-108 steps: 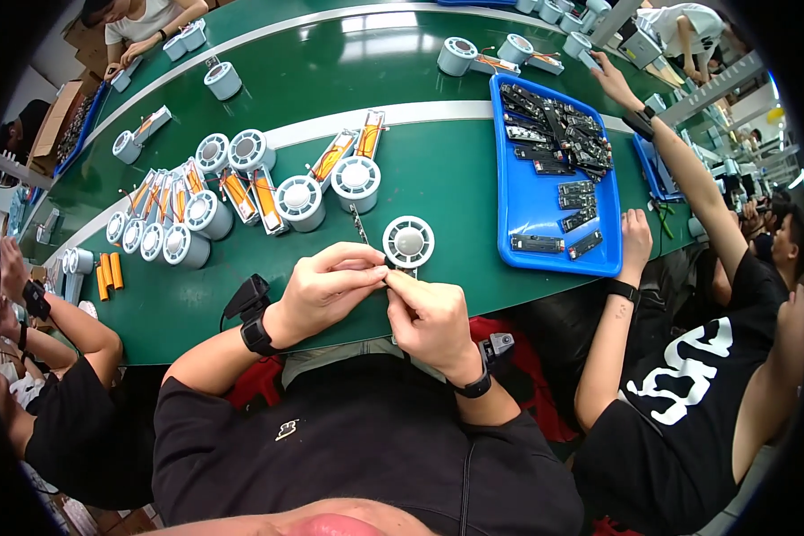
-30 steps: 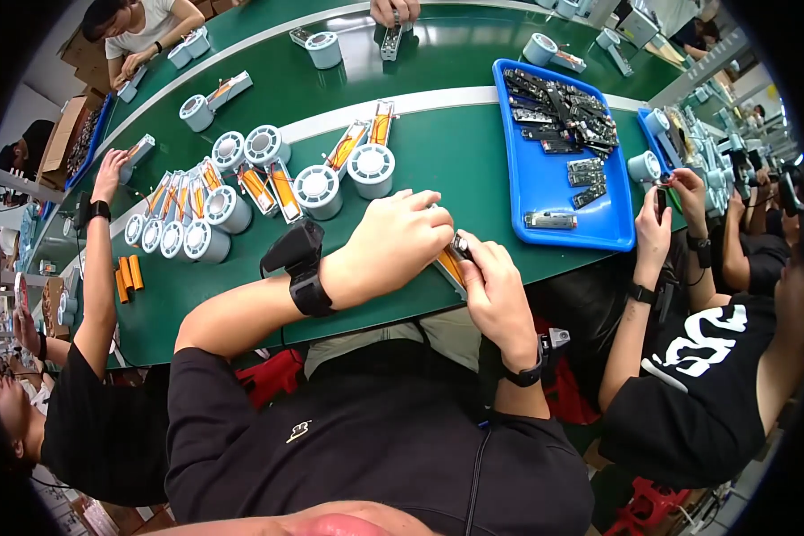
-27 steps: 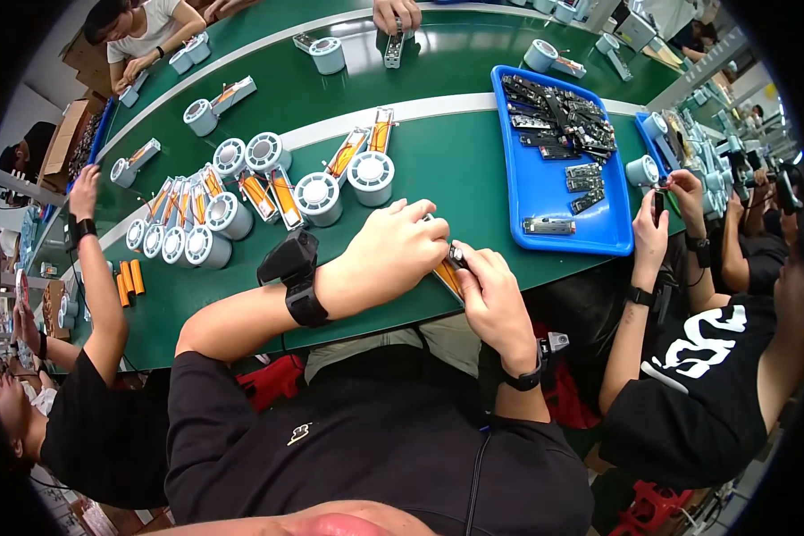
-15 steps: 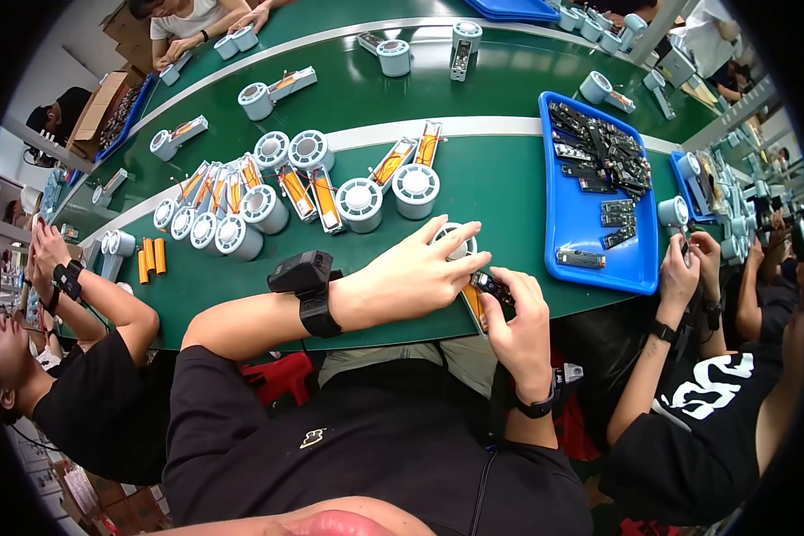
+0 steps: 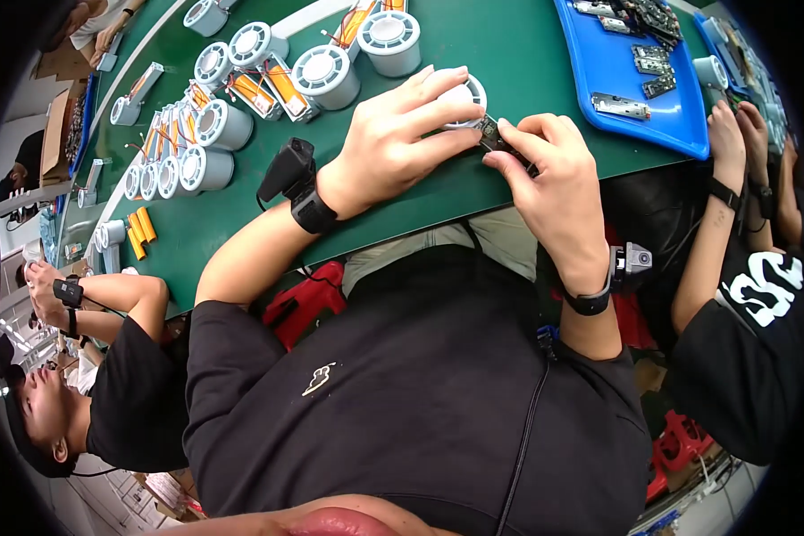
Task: The person picks up a circuit board and a fan housing, then connects the wires from the battery and motor to the board. They press the board into the housing, tuck the wires inside, and place the assembled unit back onto the table.
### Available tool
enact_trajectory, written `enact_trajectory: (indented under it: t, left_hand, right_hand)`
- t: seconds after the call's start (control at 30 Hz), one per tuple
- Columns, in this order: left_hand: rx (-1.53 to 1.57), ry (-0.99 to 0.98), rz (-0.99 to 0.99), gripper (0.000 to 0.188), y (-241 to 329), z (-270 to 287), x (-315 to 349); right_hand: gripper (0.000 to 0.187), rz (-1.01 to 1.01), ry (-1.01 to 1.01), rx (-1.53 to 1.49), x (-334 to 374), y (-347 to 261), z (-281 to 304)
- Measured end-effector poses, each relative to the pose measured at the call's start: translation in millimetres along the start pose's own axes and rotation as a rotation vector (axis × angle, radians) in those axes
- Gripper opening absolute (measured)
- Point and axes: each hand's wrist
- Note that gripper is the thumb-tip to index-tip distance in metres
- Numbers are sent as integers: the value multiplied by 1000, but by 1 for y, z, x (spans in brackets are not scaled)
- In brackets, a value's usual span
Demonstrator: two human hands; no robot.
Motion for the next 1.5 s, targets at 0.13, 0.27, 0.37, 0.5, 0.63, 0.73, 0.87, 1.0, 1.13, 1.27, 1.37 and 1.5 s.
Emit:
enact_trajectory:
  t: [0.13, 0.27, 0.37, 0.5, 0.63, 0.73, 0.87, 1.0, 1.13, 1.27, 1.37, 1.5]
  left_hand:
    - [-42, -45, 11, 14, 7, 4, 5]
    - [-90, -75, 0, 13, 4, 5, -2]
    - [-144, -82, -22, 13, 7, 7, -5]
    - [-10, -166, 62, 14, 7, 14, -12]
    - [-80, -451, 76, 14, 46, 49, -23]
    - [-137, -269, 22, 14, 53, 88, -54]
    - [-244, -100, 113, 4, -88, 89, -106]
    - [-324, -269, 460, 6, -221, 60, -77]
    - [-420, -467, 558, 15, -241, 39, -83]
    - [-433, -339, 319, 36, -281, 61, -78]
    - [-650, -580, 908, 51, -307, 85, -46]
    - [-266, -639, 1043, 61, -322, 108, -13]
  right_hand:
    - [35, -60, -128, 87, 5, 1, 5]
    - [34, -30, -215, -154, 7, 25, 12]
    - [31, -143, -274, -766, 5, 52, 4]
    - [27, -16, -259, -727, 2, 51, -3]
    - [28, 148, 4, -1214, 16, 91, -27]
    - [34, 129, 54, -1243, 23, 87, -34]
    - [36, 92, 83, -1240, 18, 80, -33]
    - [36, 99, 38, -1112, 6, 68, -27]
    - [35, 65, 92, -1030, 11, 65, -23]
    - [34, 65, 98, -1020, 9, 64, -24]
    - [32, 77, 97, -1009, 6, 64, -22]
    - [26, 90, 36, -971, 5, 60, -15]
Point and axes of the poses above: each hand's wrist, its own x-axis away from the middle knuckle, its own z-axis out of the back of the hand, y = z × x, and after that the axes turned 14 degrees about -y, right-handed
